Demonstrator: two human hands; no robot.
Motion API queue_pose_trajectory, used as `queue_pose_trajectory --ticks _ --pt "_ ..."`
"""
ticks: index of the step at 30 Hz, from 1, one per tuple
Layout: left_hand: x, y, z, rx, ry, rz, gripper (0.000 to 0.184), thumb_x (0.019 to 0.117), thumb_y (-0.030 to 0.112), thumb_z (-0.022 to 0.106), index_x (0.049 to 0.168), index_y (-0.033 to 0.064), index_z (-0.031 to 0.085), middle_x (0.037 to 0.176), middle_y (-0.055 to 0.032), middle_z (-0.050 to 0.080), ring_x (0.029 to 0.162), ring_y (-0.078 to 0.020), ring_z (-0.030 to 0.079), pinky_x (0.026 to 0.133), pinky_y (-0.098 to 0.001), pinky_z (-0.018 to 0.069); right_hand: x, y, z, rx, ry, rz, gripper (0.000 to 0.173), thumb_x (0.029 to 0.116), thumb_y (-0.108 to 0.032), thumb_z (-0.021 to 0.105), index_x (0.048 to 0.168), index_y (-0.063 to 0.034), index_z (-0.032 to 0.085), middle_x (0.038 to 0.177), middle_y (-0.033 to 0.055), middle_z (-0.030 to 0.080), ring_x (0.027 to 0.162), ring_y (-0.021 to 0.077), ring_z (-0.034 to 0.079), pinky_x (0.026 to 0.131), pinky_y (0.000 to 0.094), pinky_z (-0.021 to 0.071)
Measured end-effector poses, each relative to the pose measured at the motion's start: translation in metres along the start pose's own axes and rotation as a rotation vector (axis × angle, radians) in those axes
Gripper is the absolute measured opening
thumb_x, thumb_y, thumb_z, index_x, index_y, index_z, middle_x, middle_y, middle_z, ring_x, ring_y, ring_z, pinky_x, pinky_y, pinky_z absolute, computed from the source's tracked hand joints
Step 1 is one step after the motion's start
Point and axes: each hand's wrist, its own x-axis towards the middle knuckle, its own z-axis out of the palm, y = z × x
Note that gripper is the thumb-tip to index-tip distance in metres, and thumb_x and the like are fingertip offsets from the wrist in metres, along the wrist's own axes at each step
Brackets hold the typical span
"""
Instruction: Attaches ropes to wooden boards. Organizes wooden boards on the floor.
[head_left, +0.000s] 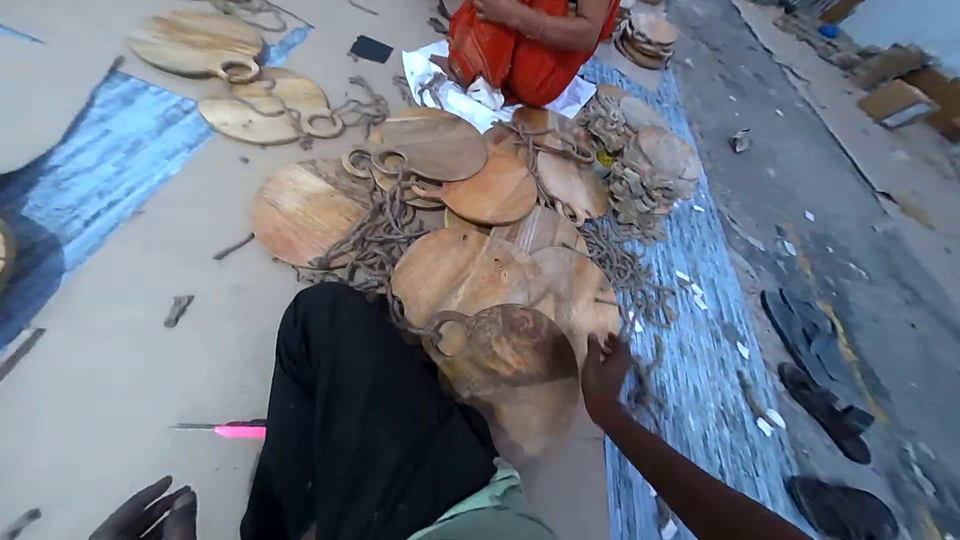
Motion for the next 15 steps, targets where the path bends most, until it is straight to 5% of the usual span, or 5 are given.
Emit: queue_pose_trajectory --ticks 2,4,7,13,15 --pt "0.001 0.003 0.004 -0.024 -0.033 0.006 0.034 0.1006 0.005 0.056 0.121 -0.0226 0.051 0.117 -0.0247 0.059 0.092 -0.0066 0.064 0.081 -0.0208 0.0565 -0.057 0.023 -0.025 0.020 -0.154 0.274 0.063 0.1049 -0.030 0.056 0.150 0.0092 0.035 0.140 0.0317 0.052 0.126 0.0379 0.056 0.105 0.0486 0.0475" --pt "0.001 0.004 0.005 -0.029 -0.055 0.004 0.034 0.1003 0.006 0.056 0.119 -0.0223 0.052 0.115 -0.0249 0.060 0.091 -0.0068 0.064 0.079 -0.0213 0.0567 -0.113 0.021 -0.026 0.128 -0.330 0.576 0.067 0.1059 -0.035 0.055 0.155 0.0027 0.029 0.139 0.0312 0.053 0.122 0.0402 0.058 0.097 0.0547 0.0505" --pt "-0.004 0.003 0.001 -0.011 -0.071 -0.051 0.034 0.1001 0.006 0.055 0.121 -0.0208 0.054 0.116 -0.0260 0.060 0.091 -0.0087 0.064 0.079 -0.0229 0.0564 -0.146 0.018 0.002 0.214 -0.270 0.891 0.084 0.0968 -0.048 0.069 0.153 0.0014 0.029 0.141 0.0326 0.050 0.123 0.0443 0.057 0.095 0.0582 0.0521" --pt "-0.006 0.002 0.002 0.007 -0.069 -0.105 0.033 0.1008 0.008 0.055 0.121 -0.0178 0.057 0.118 -0.0292 0.062 0.093 -0.0156 0.066 0.081 -0.0286 0.0575 -0.122 -0.081 0.075 0.518 -0.427 0.909 0.066 0.1018 -0.052 0.057 0.148 -0.0064 0.046 0.142 0.0207 0.055 0.123 0.0333 0.058 0.097 0.0500 0.0517" --pt "-0.004 0.002 0.004 0.006 -0.062 -0.079 0.032 0.1000 0.007 0.056 0.120 -0.0182 0.058 0.116 -0.0291 0.062 0.092 -0.0149 0.066 0.082 -0.0278 0.0576 -0.114 -0.121 0.104 0.642 -0.386 0.977 0.066 0.1029 -0.046 0.058 0.152 -0.0061 0.038 0.148 0.0215 0.047 0.126 0.0330 0.056 0.097 0.0442 0.0523"
